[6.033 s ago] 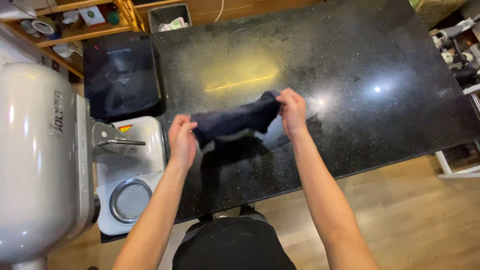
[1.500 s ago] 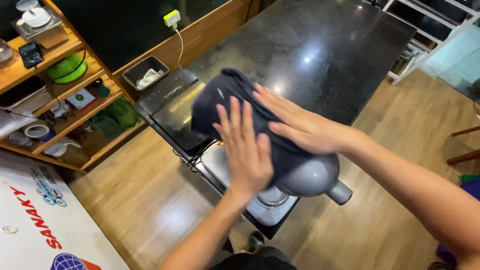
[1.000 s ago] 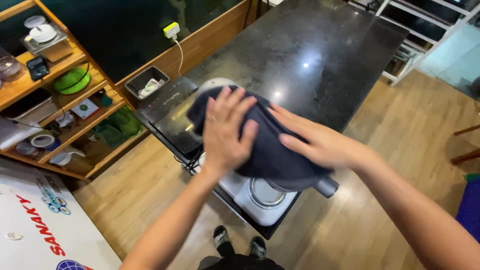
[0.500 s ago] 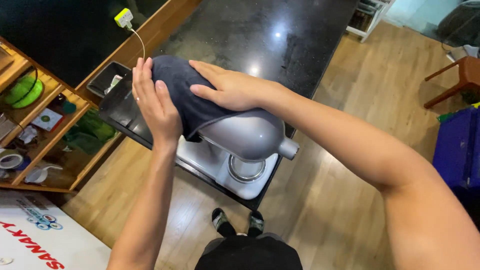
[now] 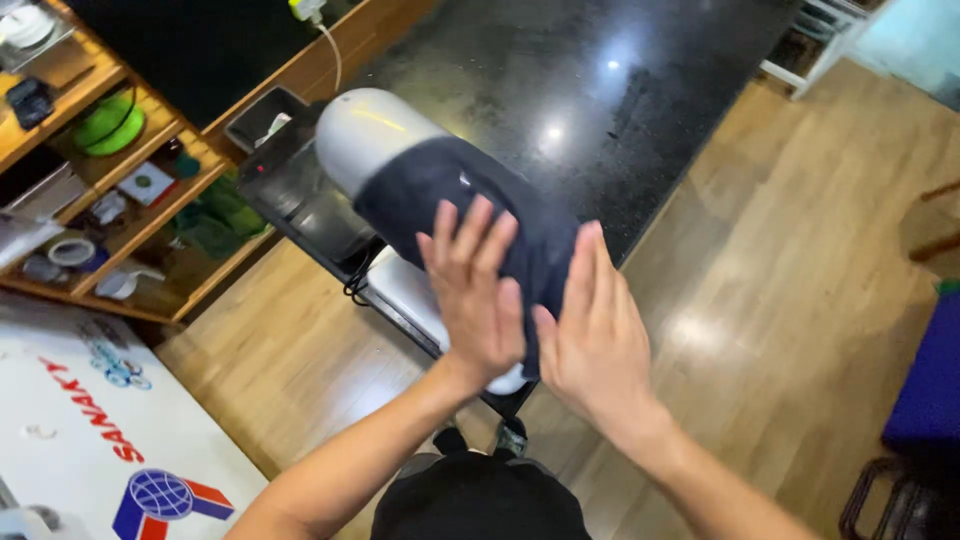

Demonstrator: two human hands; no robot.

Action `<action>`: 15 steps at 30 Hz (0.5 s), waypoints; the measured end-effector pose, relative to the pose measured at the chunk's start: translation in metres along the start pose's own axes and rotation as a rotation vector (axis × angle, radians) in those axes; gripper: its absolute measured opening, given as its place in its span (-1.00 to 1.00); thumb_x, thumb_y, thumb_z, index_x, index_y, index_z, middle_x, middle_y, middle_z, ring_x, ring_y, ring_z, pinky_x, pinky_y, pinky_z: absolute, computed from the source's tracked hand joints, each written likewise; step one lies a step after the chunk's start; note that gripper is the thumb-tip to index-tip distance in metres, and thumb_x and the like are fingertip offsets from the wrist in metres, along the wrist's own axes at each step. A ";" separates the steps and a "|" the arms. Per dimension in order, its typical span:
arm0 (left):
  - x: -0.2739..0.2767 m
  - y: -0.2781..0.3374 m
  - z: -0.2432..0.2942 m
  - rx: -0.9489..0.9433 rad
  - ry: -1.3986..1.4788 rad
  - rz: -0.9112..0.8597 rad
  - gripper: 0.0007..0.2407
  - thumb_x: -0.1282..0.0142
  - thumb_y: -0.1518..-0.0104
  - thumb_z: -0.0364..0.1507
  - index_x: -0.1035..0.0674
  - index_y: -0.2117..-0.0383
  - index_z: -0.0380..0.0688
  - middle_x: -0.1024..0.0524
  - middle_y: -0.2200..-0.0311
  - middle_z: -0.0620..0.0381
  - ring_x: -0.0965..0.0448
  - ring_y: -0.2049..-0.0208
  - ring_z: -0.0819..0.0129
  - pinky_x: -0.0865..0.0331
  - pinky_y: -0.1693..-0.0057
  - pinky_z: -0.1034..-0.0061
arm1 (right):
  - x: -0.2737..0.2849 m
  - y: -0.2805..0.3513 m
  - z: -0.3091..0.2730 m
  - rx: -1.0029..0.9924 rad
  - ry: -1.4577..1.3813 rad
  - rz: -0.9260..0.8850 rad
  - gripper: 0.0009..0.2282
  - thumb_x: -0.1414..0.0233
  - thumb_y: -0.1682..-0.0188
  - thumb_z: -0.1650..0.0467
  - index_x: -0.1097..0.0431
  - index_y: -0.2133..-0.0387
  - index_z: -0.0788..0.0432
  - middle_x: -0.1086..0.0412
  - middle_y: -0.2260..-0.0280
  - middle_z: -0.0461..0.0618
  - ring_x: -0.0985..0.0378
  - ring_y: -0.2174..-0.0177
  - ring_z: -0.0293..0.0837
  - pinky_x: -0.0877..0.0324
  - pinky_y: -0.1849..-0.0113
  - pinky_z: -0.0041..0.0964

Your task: The recorder is cleaning a stand mixer using a cloth.

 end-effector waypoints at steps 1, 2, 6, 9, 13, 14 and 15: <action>-0.002 0.003 0.000 0.009 -0.014 0.016 -0.59 0.18 -0.34 -0.35 -0.37 -0.32 -0.10 -0.17 -0.43 0.06 0.06 -0.55 -0.04 0.39 -0.58 -0.04 | 0.002 0.001 0.003 0.021 -0.008 -0.006 -0.30 -0.05 -0.02 0.31 0.09 -0.31 0.54 -0.07 -0.27 0.50 -0.25 -0.19 0.34 -0.27 -0.16 0.00; -0.006 0.007 0.000 -0.039 -0.035 0.000 -0.59 0.15 -0.33 -0.34 -0.40 -0.30 -0.09 -0.21 -0.41 0.05 0.02 -0.53 -0.04 0.37 -0.57 0.00 | 0.003 0.003 0.007 -0.010 0.005 -0.040 -0.29 -0.06 0.01 0.33 0.08 -0.30 0.56 -0.10 -0.23 0.50 -0.27 -0.15 0.33 -0.28 -0.13 0.01; 0.007 0.001 -0.009 -0.316 -0.106 -0.116 -0.61 0.01 -0.33 -0.27 -0.46 -0.27 -0.03 -0.31 -0.35 0.04 -0.11 -0.46 0.01 0.25 -0.54 0.13 | 0.013 0.005 0.021 -0.093 0.034 -0.251 -0.26 -0.11 0.08 0.31 0.05 -0.25 0.58 -0.26 -0.02 0.46 -0.39 0.01 0.30 -0.37 0.01 0.00; 0.024 -0.035 -0.017 -0.532 -0.086 -0.248 -0.61 -0.05 -0.31 -0.22 -0.50 -0.25 0.04 -0.36 -0.31 0.04 -0.24 -0.40 0.07 0.08 -0.50 0.15 | 0.027 -0.023 0.027 -0.186 0.019 -0.477 -0.39 -0.17 0.14 0.28 -0.16 -0.09 0.46 -0.41 0.20 0.37 -0.51 0.20 0.30 -0.44 0.18 0.03; 0.027 -0.076 -0.010 -0.611 -0.055 -0.414 -0.62 -0.07 -0.26 -0.23 -0.54 -0.18 0.01 -0.42 -0.25 0.05 -0.36 -0.31 0.09 -0.11 -0.44 0.11 | 0.014 -0.045 0.066 -0.272 -0.119 -0.715 -0.64 -0.20 0.22 0.28 -0.45 0.25 0.31 -0.50 0.44 0.19 -0.58 0.41 0.16 -0.48 0.31 -0.01; 0.023 -0.083 -0.008 -0.609 -0.022 -0.467 -0.65 -0.08 -0.26 -0.23 -0.56 -0.14 0.00 -0.46 -0.19 0.07 -0.40 -0.27 0.11 -0.16 -0.41 0.12 | 0.004 -0.045 0.080 -0.332 -0.270 -0.818 -0.71 -0.20 0.23 0.29 -0.50 0.39 0.30 -0.50 0.51 0.11 -0.57 0.47 0.05 -0.47 0.37 -0.07; 0.021 -0.089 -0.007 -0.608 0.009 -0.520 -0.68 -0.10 -0.27 -0.24 -0.59 -0.09 -0.01 -0.50 -0.14 0.08 -0.44 -0.22 0.13 -0.21 -0.38 0.13 | -0.006 -0.044 0.091 -0.390 -0.424 -0.917 -0.76 -0.20 0.25 0.30 -0.55 0.53 0.30 -0.50 0.59 0.02 -0.56 0.54 -0.05 -0.45 0.43 -0.13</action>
Point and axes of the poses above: each hand's wrist, its own y-axis away from the middle knuckle, its own x-axis out of the back of the hand, z = x × y, the point moved 2 cm from there along -y, towards the middle knuckle
